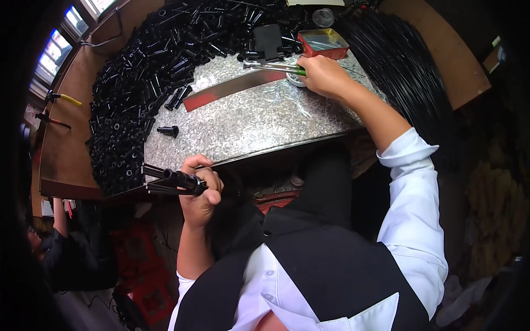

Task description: Assembling umbrella frame components by connecting spokes to a central hub and using pliers to secure them.

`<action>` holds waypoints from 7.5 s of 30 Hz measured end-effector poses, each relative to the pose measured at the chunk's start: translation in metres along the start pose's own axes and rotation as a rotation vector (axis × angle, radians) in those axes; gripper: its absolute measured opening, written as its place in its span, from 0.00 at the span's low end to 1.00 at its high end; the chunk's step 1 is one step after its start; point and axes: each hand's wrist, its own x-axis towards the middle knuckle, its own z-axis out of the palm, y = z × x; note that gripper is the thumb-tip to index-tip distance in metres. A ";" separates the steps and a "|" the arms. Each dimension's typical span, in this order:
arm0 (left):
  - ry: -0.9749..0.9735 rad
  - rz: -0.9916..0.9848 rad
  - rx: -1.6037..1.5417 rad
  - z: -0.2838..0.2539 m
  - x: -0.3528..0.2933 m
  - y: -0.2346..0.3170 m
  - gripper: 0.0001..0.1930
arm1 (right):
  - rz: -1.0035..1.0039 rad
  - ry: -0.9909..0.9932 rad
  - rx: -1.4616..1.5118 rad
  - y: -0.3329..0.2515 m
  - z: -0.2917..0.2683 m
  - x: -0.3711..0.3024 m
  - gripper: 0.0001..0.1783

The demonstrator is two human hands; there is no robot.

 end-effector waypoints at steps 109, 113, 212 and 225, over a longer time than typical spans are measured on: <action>0.179 -0.002 -0.138 -0.012 -0.016 -0.011 0.48 | -0.463 -0.168 1.033 -0.183 0.031 -0.080 0.15; 0.084 -0.023 -0.284 -0.038 -0.022 -0.012 0.45 | -0.329 -0.583 0.891 -0.160 0.010 -0.080 0.21; -0.017 -0.738 -0.644 0.038 -0.024 0.006 0.42 | -0.344 -0.042 1.353 -0.086 -0.065 -0.111 0.13; 0.163 0.172 0.084 0.021 0.047 0.080 0.24 | -0.365 -0.658 0.736 -0.130 0.060 -0.099 0.24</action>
